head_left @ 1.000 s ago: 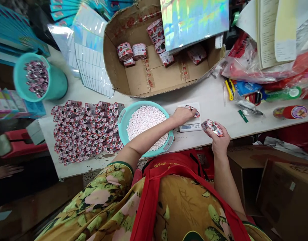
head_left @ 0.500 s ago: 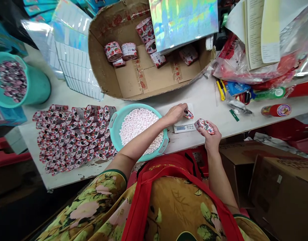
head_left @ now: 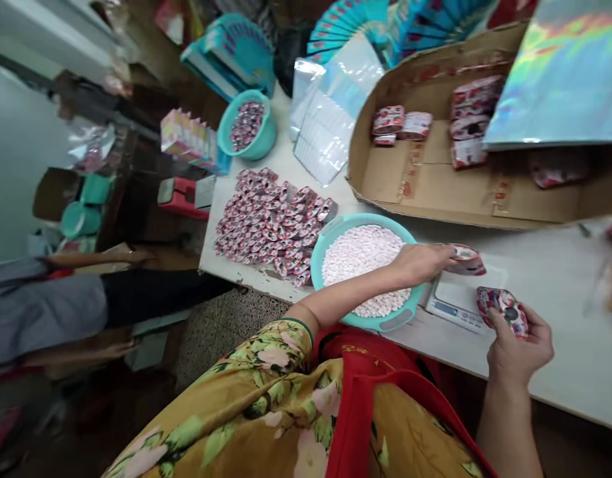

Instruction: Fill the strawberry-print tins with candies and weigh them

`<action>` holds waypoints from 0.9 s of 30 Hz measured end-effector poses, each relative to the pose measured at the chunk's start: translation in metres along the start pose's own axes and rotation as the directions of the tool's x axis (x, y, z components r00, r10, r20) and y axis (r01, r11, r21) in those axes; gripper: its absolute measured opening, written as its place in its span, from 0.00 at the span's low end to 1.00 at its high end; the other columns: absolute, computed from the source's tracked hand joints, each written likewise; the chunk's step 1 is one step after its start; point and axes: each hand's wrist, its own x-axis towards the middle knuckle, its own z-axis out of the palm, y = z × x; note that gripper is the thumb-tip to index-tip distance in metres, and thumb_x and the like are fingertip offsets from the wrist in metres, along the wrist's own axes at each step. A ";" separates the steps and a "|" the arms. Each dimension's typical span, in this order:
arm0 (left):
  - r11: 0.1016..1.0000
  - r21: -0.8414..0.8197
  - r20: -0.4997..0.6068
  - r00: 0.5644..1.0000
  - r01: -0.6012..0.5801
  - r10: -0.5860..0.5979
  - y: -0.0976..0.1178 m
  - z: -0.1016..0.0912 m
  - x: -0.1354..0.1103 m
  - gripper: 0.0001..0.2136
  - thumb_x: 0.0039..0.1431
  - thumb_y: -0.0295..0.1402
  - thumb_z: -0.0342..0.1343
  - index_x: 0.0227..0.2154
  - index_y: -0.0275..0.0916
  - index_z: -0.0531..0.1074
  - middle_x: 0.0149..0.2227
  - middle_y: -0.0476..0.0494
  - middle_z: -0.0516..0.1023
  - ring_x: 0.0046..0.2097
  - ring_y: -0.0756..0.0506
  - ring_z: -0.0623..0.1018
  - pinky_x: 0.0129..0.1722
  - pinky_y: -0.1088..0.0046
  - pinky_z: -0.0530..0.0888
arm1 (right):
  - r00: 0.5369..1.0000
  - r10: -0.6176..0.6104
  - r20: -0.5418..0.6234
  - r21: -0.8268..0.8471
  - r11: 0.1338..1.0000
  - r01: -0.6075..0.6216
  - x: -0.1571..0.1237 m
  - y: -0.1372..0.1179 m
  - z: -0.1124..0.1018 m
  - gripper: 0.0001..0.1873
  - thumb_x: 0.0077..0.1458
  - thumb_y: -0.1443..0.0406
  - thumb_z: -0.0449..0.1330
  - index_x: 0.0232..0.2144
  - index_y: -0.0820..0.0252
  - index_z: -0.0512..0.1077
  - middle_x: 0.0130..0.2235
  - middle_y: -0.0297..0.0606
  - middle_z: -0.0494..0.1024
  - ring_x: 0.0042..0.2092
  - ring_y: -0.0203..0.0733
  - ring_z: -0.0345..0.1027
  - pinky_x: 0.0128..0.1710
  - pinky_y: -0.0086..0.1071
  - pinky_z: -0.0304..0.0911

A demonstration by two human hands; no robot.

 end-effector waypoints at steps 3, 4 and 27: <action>0.941 -0.099 -0.176 0.925 0.322 -0.335 -0.039 -0.050 -0.069 0.21 0.73 0.47 0.42 0.59 0.46 0.69 0.51 0.40 0.81 0.43 0.44 0.81 0.37 0.72 0.70 | 0.997 -0.068 0.040 -0.100 0.992 0.071 0.005 0.009 0.031 0.44 0.13 0.43 0.77 0.36 0.58 0.77 0.43 0.55 0.80 0.48 0.66 0.76 0.55 0.58 0.69; 0.887 -0.095 -0.209 0.862 0.451 -0.461 -0.051 -0.066 -0.097 0.22 0.73 0.46 0.40 0.60 0.44 0.69 0.48 0.39 0.82 0.41 0.44 0.81 0.37 0.72 0.71 | 0.994 -0.092 0.059 -0.144 0.985 0.100 0.007 0.013 0.036 0.48 0.12 0.40 0.75 0.37 0.59 0.76 0.43 0.55 0.80 0.48 0.67 0.76 0.54 0.59 0.69; -0.026 -0.998 0.041 -0.305 -0.055 -0.951 -0.266 0.107 -0.378 0.11 0.68 0.35 0.50 0.45 0.37 0.74 0.30 0.47 0.73 0.30 0.50 0.74 0.31 0.78 0.70 | 0.473 0.244 0.847 -0.485 0.718 0.499 -0.324 0.025 0.251 0.72 0.36 0.61 0.73 0.72 0.65 0.32 0.72 0.60 0.44 0.73 0.61 0.41 0.71 0.54 0.42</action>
